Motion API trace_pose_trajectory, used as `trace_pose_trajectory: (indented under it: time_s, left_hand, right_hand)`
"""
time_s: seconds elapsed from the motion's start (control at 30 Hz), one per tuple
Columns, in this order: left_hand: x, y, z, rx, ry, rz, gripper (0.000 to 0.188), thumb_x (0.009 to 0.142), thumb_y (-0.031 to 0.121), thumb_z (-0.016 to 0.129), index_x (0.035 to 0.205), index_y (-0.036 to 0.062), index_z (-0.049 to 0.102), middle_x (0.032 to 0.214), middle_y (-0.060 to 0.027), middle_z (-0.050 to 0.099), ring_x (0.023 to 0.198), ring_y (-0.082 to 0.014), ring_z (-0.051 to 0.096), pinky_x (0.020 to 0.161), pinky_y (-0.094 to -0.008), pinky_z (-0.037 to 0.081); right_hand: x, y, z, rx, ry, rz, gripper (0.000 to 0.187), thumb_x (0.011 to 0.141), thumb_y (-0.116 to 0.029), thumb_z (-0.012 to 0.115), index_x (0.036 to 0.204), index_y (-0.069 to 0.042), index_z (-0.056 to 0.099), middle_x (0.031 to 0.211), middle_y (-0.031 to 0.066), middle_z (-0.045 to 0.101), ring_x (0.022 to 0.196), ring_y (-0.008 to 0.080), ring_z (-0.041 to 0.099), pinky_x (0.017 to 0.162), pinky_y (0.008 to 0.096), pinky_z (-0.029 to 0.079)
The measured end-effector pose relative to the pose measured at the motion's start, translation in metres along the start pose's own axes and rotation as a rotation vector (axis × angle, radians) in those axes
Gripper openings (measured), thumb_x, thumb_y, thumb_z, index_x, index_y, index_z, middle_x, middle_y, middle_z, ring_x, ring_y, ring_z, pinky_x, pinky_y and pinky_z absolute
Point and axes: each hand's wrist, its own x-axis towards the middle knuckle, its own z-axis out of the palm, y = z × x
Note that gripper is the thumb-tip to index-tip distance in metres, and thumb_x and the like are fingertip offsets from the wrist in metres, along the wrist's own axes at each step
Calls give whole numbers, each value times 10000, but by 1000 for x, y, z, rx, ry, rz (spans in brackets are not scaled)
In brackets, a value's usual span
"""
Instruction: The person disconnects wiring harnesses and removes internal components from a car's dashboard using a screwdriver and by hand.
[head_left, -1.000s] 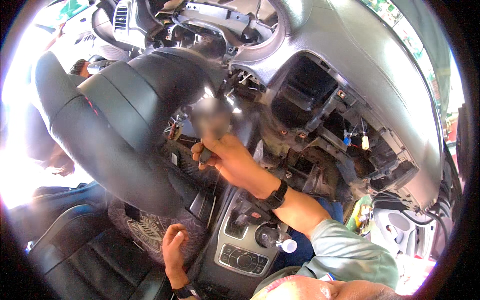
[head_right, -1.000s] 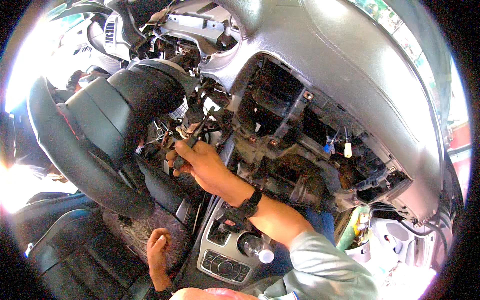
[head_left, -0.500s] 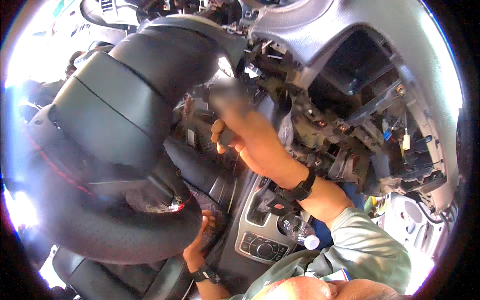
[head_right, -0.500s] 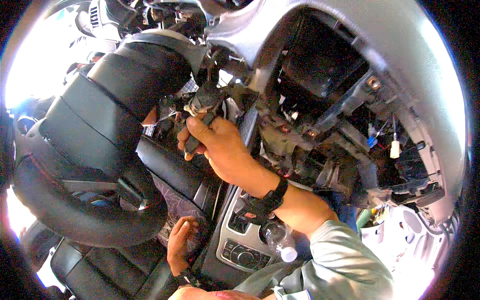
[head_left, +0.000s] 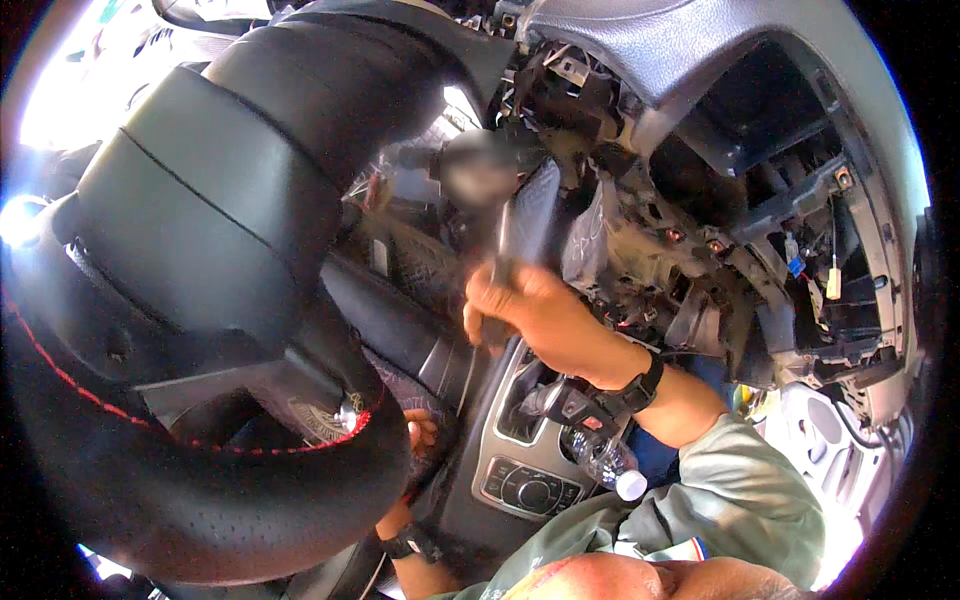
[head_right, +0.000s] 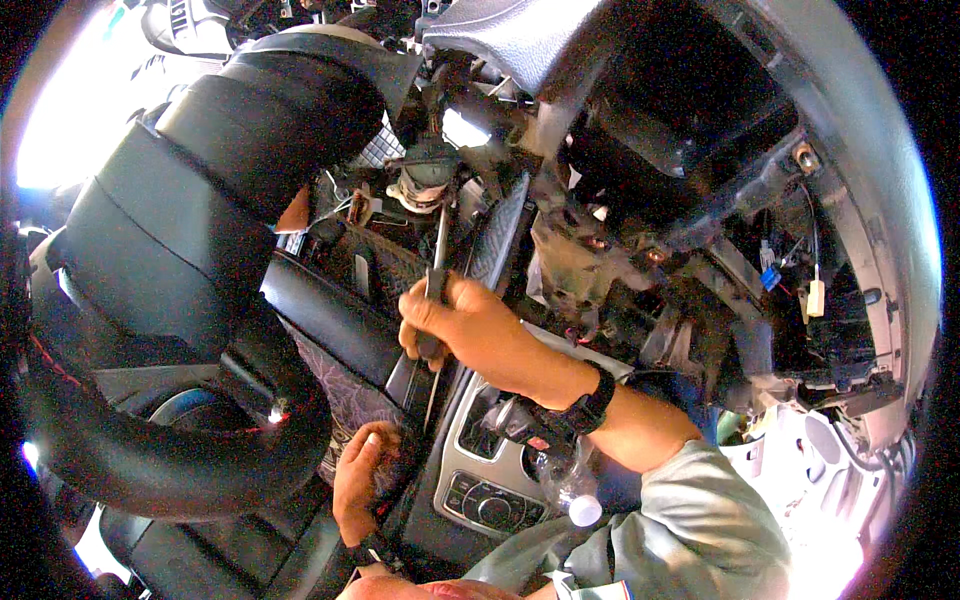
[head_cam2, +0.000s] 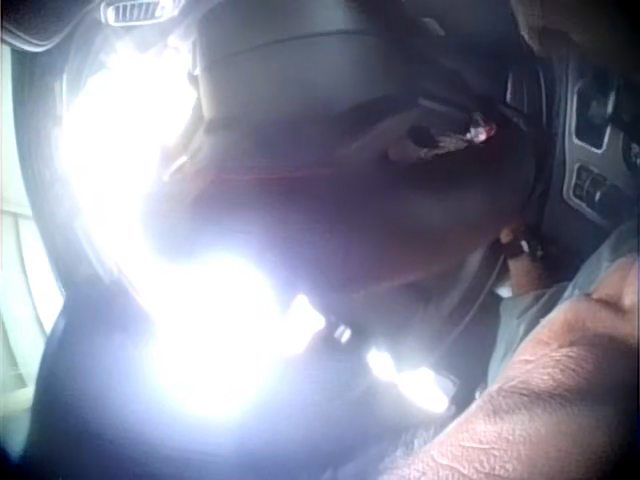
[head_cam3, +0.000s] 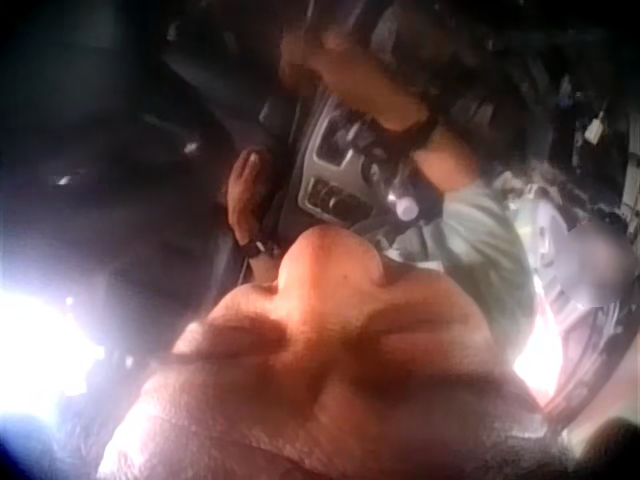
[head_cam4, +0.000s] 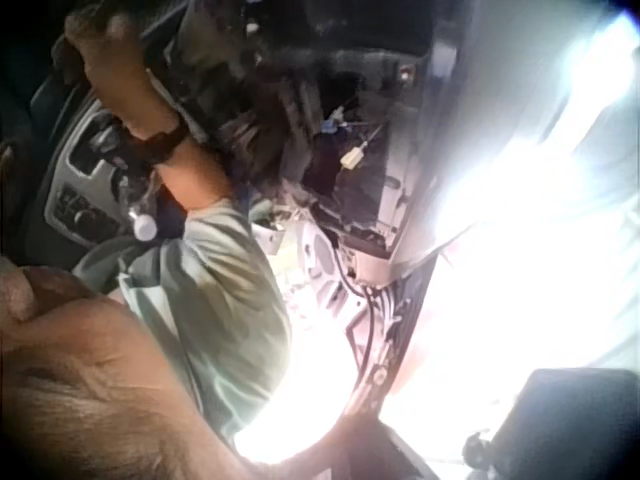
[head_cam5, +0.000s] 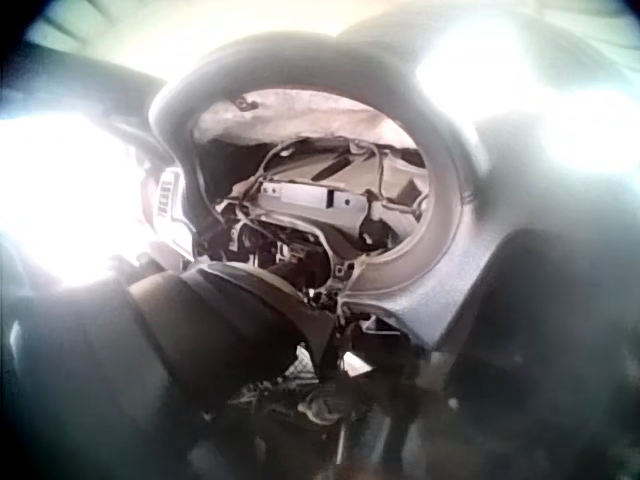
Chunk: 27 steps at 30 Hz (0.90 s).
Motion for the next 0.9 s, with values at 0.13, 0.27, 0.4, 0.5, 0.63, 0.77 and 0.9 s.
trace_pose_trajectory:
  time_s: [0.13, 0.27, 0.4, 0.5, 0.63, 0.77, 0.9]
  left_hand:
    - [-4, 8, 3, -74, -76, 36, 422, 983, 343, 480, 1189, -10, 579, 1052, -66, 630, 911, -154, 570, 773, -269, 435]
    - [-6, 3, 7, -227, -208, 171, 666, 924, 557, 500, 1263, -15, 531, 1146, -94, 616, 958, -173, 584, 768, -286, 433]
    - [-13, 18, 16, -433, -199, 243, 523, 987, 466, 438, 1200, 2, 553, 1065, -92, 631, 854, -168, 600, 688, -285, 470]
    - [-14, 17, 16, -716, -154, 191, 339, 999, 379, 450, 921, 78, 585, 877, -68, 622, 711, -145, 579, 590, -259, 460]
    - [-12, 17, 10, -726, -75, 202, 293, 996, 353, 449, 840, 123, 540, 798, -37, 582, 723, -129, 549, 495, -242, 376]
    - [-12, 21, 10, -674, -112, 219, 267, 985, 318, 479, 835, 113, 561, 788, -20, 586, 745, -110, 560, 481, -229, 348]
    - [-9, 16, 8, -681, -105, 221, 280, 970, 323, 512, 825, 97, 587, 768, -43, 614, 685, -117, 572, 468, -234, 363]
  right_hand:
    - [-21, 29, 11, -387, -99, 194, 275, 924, -285, 580, 815, -33, 588, 716, 42, 636, 575, 108, 580, 504, 255, 483]
    - [-31, 62, 31, -1078, -424, 41, 351, 832, -273, 572, 764, 70, 599, 759, 276, 634, 741, 386, 661, 678, 450, 510]
    - [-47, 51, 72, -1374, -700, 78, 335, 861, -271, 563, 874, 62, 589, 734, 262, 624, 740, 417, 643, 663, 503, 496]
    - [-56, 30, 90, -1618, -690, 87, 416, 900, -363, 551, 815, 40, 614, 822, 251, 644, 764, 372, 660, 664, 488, 508]
    - [-47, -38, 65, -1959, 131, -386, 306, 857, -357, 608, 854, -53, 638, 778, 193, 632, 744, 355, 634, 685, 444, 521]
    - [-29, -107, 6, -2859, 352, -995, 340, 703, -301, 719, 928, -61, 639, 879, 78, 630, 863, 232, 570, 753, 342, 483]
    - [-10, -102, 12, -3138, 335, -983, 322, 658, -281, 754, 858, -54, 646, 837, 72, 624, 843, 247, 587, 635, 355, 505]
